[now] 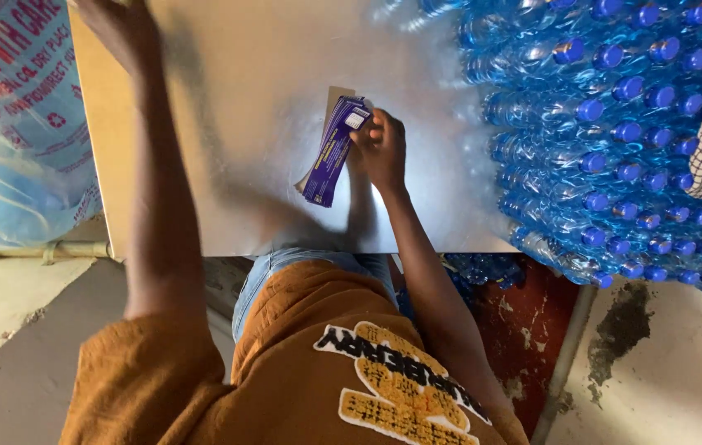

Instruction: Manually applying adhesive labels to plastic water bottles at a workstation.

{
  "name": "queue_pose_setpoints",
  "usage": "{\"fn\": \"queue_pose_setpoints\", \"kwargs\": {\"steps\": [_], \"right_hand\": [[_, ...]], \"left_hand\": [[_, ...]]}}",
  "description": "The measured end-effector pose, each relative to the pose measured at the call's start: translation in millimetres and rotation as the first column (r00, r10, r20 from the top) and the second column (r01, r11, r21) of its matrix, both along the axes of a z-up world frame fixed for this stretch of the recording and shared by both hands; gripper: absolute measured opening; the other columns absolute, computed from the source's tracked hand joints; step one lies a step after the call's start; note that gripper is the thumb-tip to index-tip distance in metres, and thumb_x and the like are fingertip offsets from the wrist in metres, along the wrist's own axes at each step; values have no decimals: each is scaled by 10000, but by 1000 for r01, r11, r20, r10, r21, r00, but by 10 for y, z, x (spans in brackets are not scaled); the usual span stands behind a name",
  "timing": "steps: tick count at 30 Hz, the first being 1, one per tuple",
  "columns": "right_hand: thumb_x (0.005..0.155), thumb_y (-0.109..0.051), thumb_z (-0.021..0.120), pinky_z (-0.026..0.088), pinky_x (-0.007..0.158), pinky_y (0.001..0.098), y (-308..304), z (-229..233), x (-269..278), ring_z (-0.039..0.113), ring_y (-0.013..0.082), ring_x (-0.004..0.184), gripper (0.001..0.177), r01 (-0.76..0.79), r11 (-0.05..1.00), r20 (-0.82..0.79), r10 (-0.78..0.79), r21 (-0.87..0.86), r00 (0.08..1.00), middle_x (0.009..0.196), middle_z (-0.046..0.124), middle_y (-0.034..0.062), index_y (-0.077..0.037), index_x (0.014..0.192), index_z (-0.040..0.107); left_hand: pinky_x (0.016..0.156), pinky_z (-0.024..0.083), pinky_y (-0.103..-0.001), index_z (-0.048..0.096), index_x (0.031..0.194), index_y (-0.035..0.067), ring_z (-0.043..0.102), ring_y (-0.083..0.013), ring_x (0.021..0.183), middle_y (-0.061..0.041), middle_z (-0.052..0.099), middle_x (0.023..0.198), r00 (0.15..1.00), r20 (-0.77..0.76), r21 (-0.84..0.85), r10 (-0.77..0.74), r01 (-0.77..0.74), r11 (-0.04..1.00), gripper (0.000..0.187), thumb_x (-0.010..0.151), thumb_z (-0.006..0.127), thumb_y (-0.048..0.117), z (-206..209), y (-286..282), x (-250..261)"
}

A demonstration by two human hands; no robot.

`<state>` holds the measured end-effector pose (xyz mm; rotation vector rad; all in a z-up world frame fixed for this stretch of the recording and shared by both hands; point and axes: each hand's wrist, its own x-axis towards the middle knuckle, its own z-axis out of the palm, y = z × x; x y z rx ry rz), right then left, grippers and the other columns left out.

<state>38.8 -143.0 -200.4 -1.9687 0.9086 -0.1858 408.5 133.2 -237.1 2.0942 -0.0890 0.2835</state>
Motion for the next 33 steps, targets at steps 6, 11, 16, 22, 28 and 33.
{"fn": "queue_pose_setpoints", "kwargs": {"steps": [6,11,16,22,28,33], "right_hand": [[919,-109,832,559,819,378,-71,-31,259,689,229,910,154,8,993,100,4,-120,995,999,722,53,-128,947,682],[1004,-25,601,598,869,374,1,303,103,772,244,990,237,30,991,77,-20,-129,997,1094,831,75,-84,1122,798],[1079,-126,585,594,903,374,42,697,-119,767,257,1094,205,59,994,150,-44,-96,988,1184,806,83,-113,1212,741],[1113,33,550,549,1031,385,36,1250,-484,606,188,1256,217,124,986,447,-162,113,880,1235,596,14,-146,1159,664],[1152,-97,546,561,937,334,117,1536,-776,598,116,1097,242,244,867,542,-468,434,698,1202,612,21,-135,1385,604],[1155,-240,653,528,811,330,188,1824,-980,659,129,844,153,365,867,509,-495,339,704,861,634,46,-89,1153,677]], "left_hand": [[988,583,-334,365,1698,205,614,-188,1185,-23,591,1564,971,-123,-328,-205,156,932,775,1098,849,123,-414,-790,-1818],[973,577,-446,445,1565,93,634,-314,1295,-151,602,1514,837,-320,-251,-444,377,891,561,1072,710,132,940,-1265,-2192],[887,600,-458,545,1372,64,684,-327,1140,-150,661,1364,735,-70,-236,-674,644,728,332,1052,629,40,1275,-1510,-2033],[961,585,-421,699,1318,113,747,-267,1041,-116,786,1103,92,-111,-640,-990,755,142,268,1066,655,36,1611,-1793,-2250],[896,577,-331,670,1248,32,707,-203,1005,-119,708,1057,232,-167,-761,-958,588,274,257,1040,820,42,1700,-2076,-2767],[858,568,-353,708,1184,13,696,-218,960,-129,721,1019,302,-145,-729,-942,612,308,168,1078,807,97,2089,-2111,-3166]]}}
